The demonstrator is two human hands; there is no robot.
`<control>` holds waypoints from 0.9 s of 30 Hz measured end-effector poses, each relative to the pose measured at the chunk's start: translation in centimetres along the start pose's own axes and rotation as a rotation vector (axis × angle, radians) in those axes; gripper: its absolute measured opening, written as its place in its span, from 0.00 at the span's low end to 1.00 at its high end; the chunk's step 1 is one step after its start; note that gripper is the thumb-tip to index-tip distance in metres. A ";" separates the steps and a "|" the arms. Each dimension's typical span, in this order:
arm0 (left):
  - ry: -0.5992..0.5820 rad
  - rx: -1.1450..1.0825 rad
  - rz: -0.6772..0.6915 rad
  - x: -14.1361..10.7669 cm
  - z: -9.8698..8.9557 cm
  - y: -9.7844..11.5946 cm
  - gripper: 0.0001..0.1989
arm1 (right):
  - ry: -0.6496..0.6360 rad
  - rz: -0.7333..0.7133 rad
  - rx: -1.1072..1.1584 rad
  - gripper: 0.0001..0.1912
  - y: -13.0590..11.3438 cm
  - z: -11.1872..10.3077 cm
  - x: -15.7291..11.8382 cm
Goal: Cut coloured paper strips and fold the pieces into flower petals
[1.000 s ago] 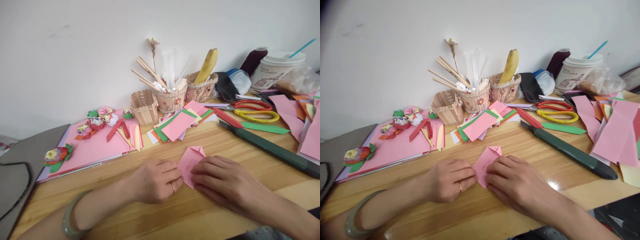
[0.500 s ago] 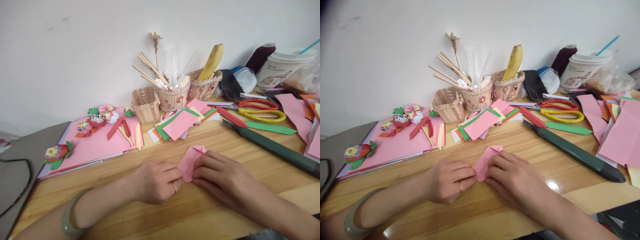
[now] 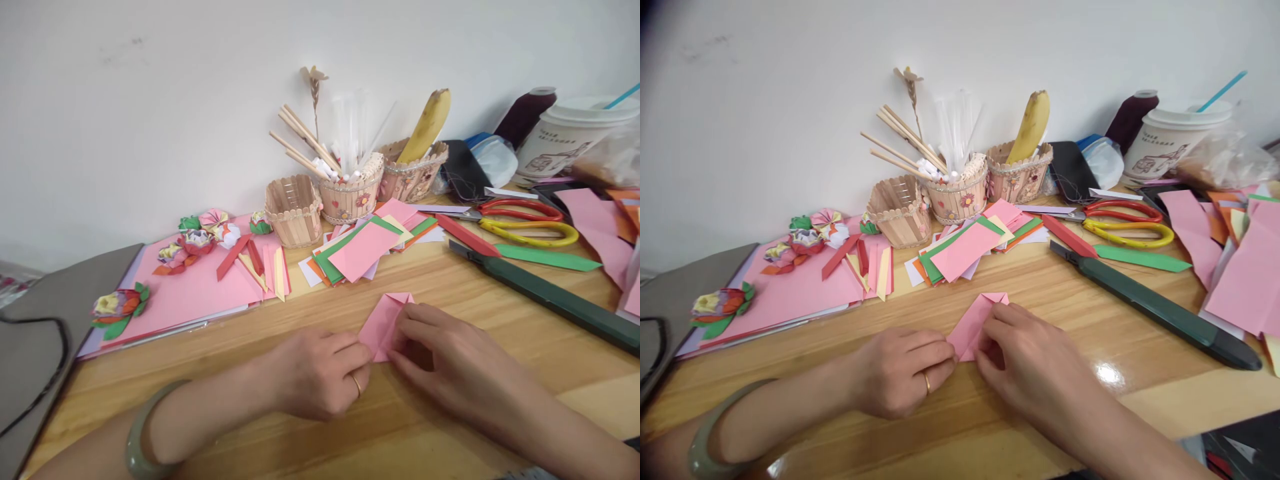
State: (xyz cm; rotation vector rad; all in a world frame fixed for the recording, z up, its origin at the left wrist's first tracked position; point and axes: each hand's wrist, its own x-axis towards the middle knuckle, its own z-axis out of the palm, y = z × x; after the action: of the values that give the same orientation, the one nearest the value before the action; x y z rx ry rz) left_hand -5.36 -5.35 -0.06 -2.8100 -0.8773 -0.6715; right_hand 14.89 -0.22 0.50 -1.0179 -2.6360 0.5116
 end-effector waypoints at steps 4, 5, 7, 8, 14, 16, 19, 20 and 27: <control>0.005 0.003 -0.006 0.3 -0.2 0.0 0.16 | -0.002 -0.002 -0.006 0.08 -0.1 -0.2 0.0; 0.007 0.004 -0.005 0.4 -0.1 0.0 0.15 | -0.004 -0.004 -0.006 0.08 -0.1 -0.2 0.0; 0.016 -0.012 -0.044 0.5 0.0 0.1 0.14 | -0.003 -0.013 -0.007 0.08 -0.1 -0.4 -0.1; 0.015 -0.028 -0.080 0.6 0.1 0.2 0.14 | -0.002 -0.017 -0.010 0.09 -0.1 -0.4 -0.1; -0.039 -0.078 -0.118 0.3 0.6 0.4 0.13 | 0.046 -0.062 -0.029 0.07 0.0 -0.3 -0.5; -0.070 -0.063 -0.090 0.1 0.6 0.3 0.11 | 0.034 -0.078 -0.014 0.06 0.2 -0.1 -0.8; -0.088 -0.037 -0.045 -0.2 0.4 0.1 0.09 | 0.004 -0.173 0.000 0.11 0.7 -0.1 -1.4; -0.077 -0.026 -0.031 -0.1 0.3 0.0 0.08 | 0.014 -0.231 -0.013 0.13 0.8 -0.3 -1.7; 0.026 0.147 0.057 0.0 0.0 -0.7 0.09 | 0.062 -0.385 -0.069 0.14 -0.6 -1.4 -2.7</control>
State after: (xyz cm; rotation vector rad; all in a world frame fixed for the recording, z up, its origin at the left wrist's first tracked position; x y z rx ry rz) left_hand -5.72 -4.75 -0.08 -2.6791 -0.8036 -0.6077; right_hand 16.94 -2.18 1.71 -0.5093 -2.7133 0.2972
